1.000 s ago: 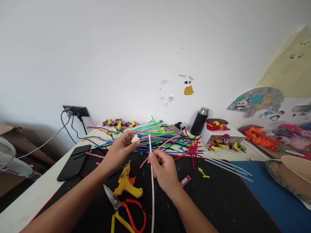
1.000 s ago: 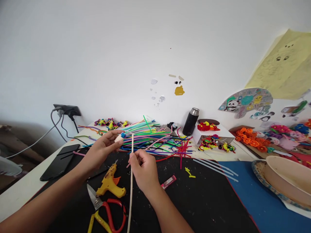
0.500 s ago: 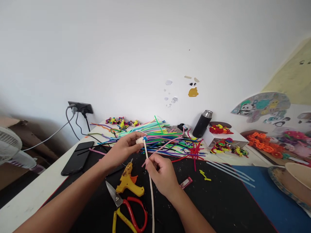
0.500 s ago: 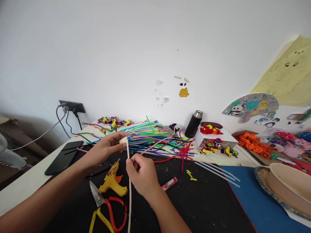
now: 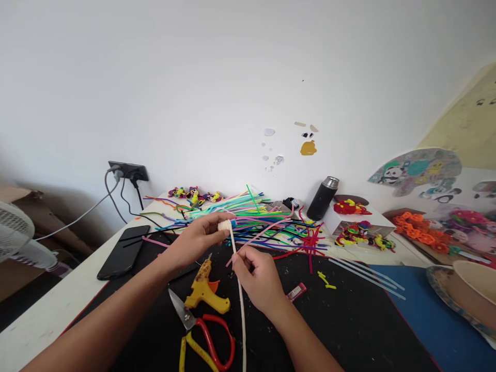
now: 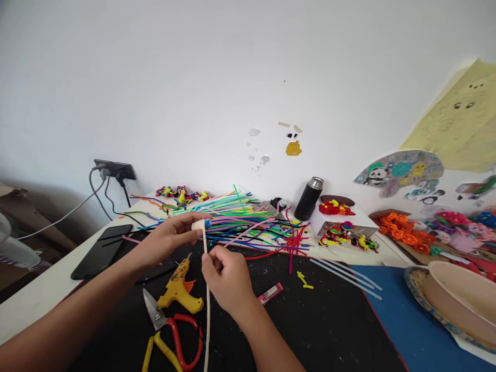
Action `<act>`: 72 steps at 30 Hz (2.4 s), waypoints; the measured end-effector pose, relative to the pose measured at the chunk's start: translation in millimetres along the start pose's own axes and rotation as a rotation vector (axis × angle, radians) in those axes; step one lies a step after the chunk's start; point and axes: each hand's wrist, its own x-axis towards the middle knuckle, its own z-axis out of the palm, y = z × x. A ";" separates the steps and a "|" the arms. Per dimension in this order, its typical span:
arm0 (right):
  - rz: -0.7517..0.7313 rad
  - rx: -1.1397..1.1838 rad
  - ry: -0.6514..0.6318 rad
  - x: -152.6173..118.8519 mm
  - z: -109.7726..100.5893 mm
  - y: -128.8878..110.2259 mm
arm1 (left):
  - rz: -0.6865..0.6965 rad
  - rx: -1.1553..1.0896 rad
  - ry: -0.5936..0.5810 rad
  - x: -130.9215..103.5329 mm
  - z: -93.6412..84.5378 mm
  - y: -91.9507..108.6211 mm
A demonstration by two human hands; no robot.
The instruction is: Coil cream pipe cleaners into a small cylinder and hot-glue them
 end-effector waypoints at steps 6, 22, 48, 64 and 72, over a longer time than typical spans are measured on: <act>0.013 -0.016 0.005 2.3 -1.4 -2.6 | -0.017 0.037 0.013 -1.0 0.9 -0.4; 0.009 -0.071 0.017 1.8 0.4 -0.1 | -0.148 -0.426 -0.001 1.2 11.0 -5.5; -0.008 -0.170 0.011 0.4 1.4 -2.1 | -0.166 -0.561 0.050 2.5 14.2 -7.3; -0.028 -0.211 0.001 -0.3 2.5 -2.1 | -0.159 -0.592 0.094 3.6 14.5 -8.4; -0.020 -0.216 -0.015 -0.1 2.3 -1.8 | -0.182 -0.633 0.111 5.3 15.4 -7.9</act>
